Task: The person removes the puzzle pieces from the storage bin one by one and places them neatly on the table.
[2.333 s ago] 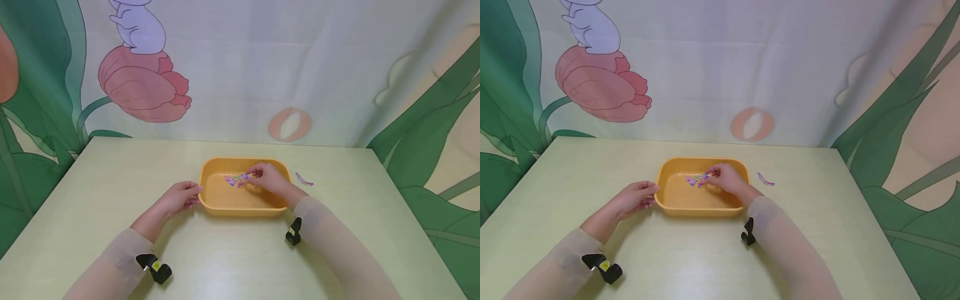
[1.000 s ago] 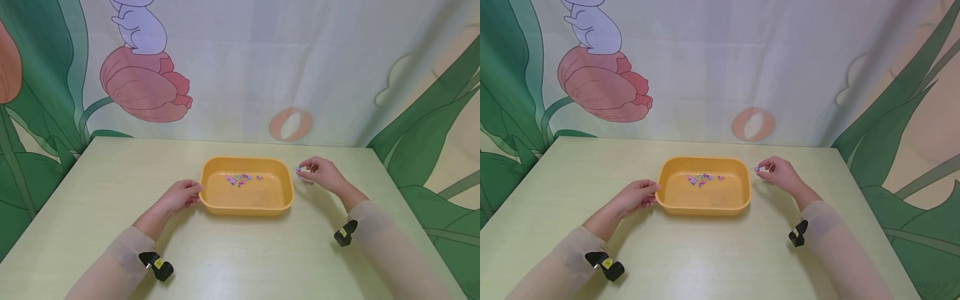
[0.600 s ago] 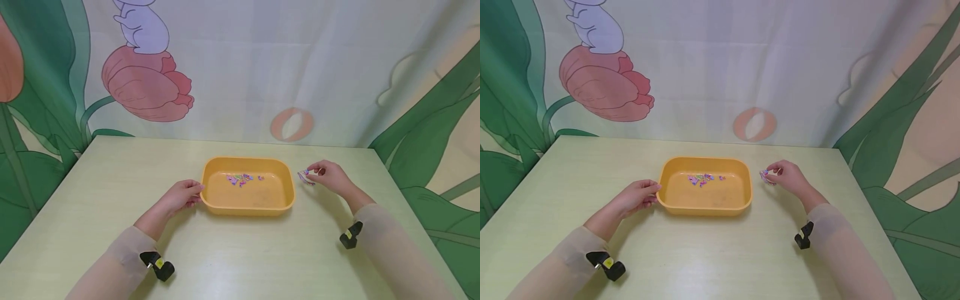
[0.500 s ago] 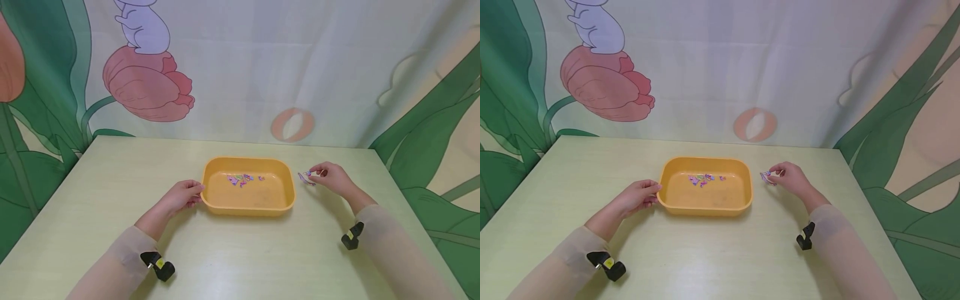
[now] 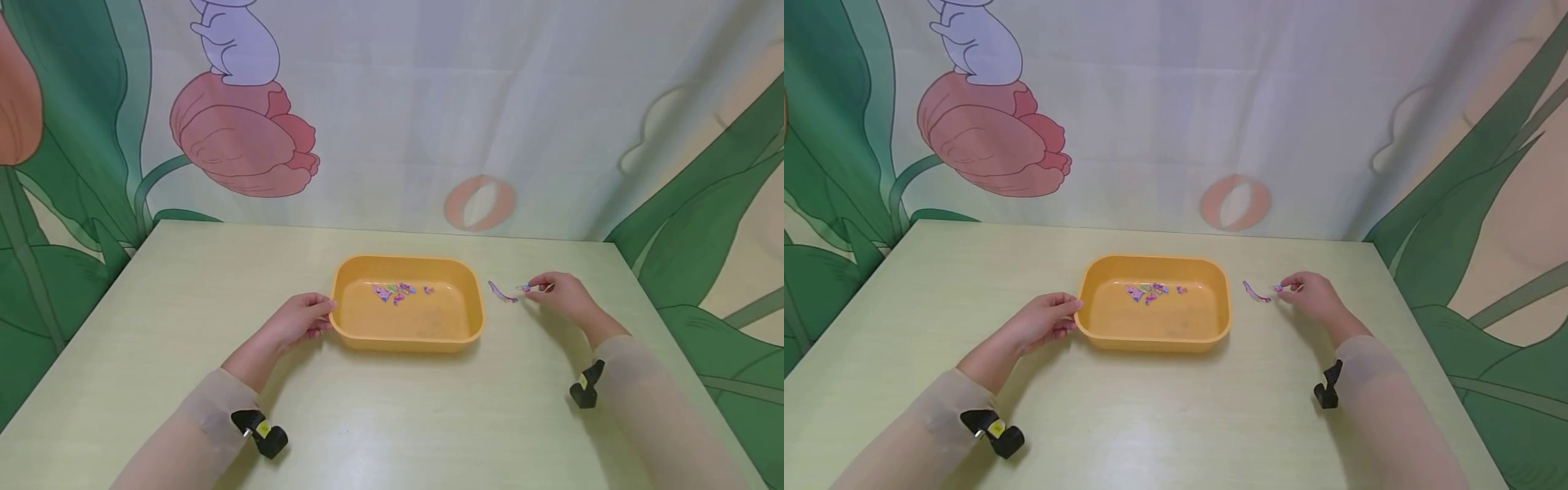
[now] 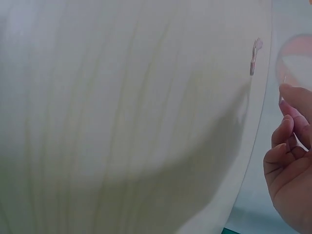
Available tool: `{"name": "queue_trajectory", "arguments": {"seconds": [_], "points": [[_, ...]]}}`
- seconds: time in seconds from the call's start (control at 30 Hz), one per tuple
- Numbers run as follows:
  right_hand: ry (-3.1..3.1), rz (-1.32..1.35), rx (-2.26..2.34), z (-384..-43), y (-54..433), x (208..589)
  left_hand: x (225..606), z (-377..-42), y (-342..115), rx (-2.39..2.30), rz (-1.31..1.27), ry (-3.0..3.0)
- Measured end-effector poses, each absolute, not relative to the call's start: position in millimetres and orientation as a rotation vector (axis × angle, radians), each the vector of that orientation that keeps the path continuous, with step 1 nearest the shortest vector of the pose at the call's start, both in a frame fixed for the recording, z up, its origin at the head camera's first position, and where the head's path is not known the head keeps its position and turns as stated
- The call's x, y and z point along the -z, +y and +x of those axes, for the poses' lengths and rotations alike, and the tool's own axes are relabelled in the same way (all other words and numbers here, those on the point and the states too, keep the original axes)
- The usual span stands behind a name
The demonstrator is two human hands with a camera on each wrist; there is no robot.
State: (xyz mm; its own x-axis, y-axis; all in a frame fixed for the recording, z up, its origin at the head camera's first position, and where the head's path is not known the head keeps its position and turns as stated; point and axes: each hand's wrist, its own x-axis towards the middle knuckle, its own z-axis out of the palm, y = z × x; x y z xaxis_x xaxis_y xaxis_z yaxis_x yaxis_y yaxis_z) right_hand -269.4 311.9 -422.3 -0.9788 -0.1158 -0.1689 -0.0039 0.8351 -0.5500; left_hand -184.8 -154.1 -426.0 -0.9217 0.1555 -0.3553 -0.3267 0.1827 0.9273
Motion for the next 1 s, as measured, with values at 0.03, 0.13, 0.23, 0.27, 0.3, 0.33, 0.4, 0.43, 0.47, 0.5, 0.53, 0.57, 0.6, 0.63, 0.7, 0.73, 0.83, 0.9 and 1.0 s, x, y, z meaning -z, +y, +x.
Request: {"name": "queue_trajectory", "arguments": {"seconds": [0.03,0.13,0.23,0.27,0.3,0.33,0.4,0.43,0.47,0.5,0.53,0.57,0.6,0.63,0.7,0.73,0.83,0.9,1.0], "points": [[2.814,-0.085,0.85,-269.6,313.0,422.5,425.9,-184.7,-154.2,-1.796,-0.16,2.09],[2.793,-0.054,0.86,-270.5,315.4,423.5,426.0,-184.4,-154.7,-1.807,-0.148,2.074],[2.777,-0.026,0.857,-271.7,316.7,425.2,425.5,-184.2,-154.8,-1.817,-0.137,2.063],[2.772,-0.017,0.854,-272.2,317.1,426.2,425.2,-184.2,-154.7,-1.818,-0.136,2.063],[2.767,-0.005,0.851,-272.7,317.7,427.2,424.9,-184.1,-154.4,-1.818,-0.139,2.063],[2.763,0.003,0.847,-273.2,318.4,428.3,424.6,-184.1,-154.2,-1.816,-0.142,2.064],[2.753,0.02,0.842,-273.9,319.4,430.4,424.7,-184.2,-154.1,-1.813,-0.149,2.063],[2.749,0.027,0.84,-274.4,320.1,431.7,424.8,-184.3,-154.1,-1.812,-0.151,2.064],[2.746,0.029,0.844,-274.7,320.8,432.7,425.2,-184.4,-154.2,-1.811,-0.153,2.065],[2.745,0.03,0.842,-275.1,321.5,433.6,425.6,-184.6,-154.4,-1.81,-0.156,2.065],[2.746,0.026,0.842,-275.1,321.8,434.1,426.2,-184.8,-154.7,-1.809,-0.157,2.066],[2.748,0.022,0.843,-275.4,322.1,434.6,426.5,-184.9,-155.0,-1.808,-0.156,2.066],[2.751,0.018,0.846,-275.5,322.4,435.0,426.3,-184.8,-155.0,-1.808,-0.158,2.066],[2.753,0.015,0.848,-275.9,322.8,435.6,426.7,-185.0,-155.1,-1.809,-0.159,2.067],[2.76,0.007,0.856,-276.1,323.4,436.3,426.4,-184.9,-155.2,-1.809,-0.161,2.065],[2.762,0.003,0.861,-276.4,323.8,436.8,426.1,-184.8,-155.2,-1.81,-0.161,2.064],[2.764,0.006,0.87,-277.3,326.0,439.7,425.2,-184.4,-155.2,-1.812,-0.161,2.06],[2.757,0.01,0.878,-277.0,326.9,440.9,424.7,-184.3,-155.3,-1.811,-0.163,2.058],[2.744,0.019,0.895,-276.6,327.8,442.5,424.3,-184.3,-155.7,-1.808,-0.168,2.058]]}}
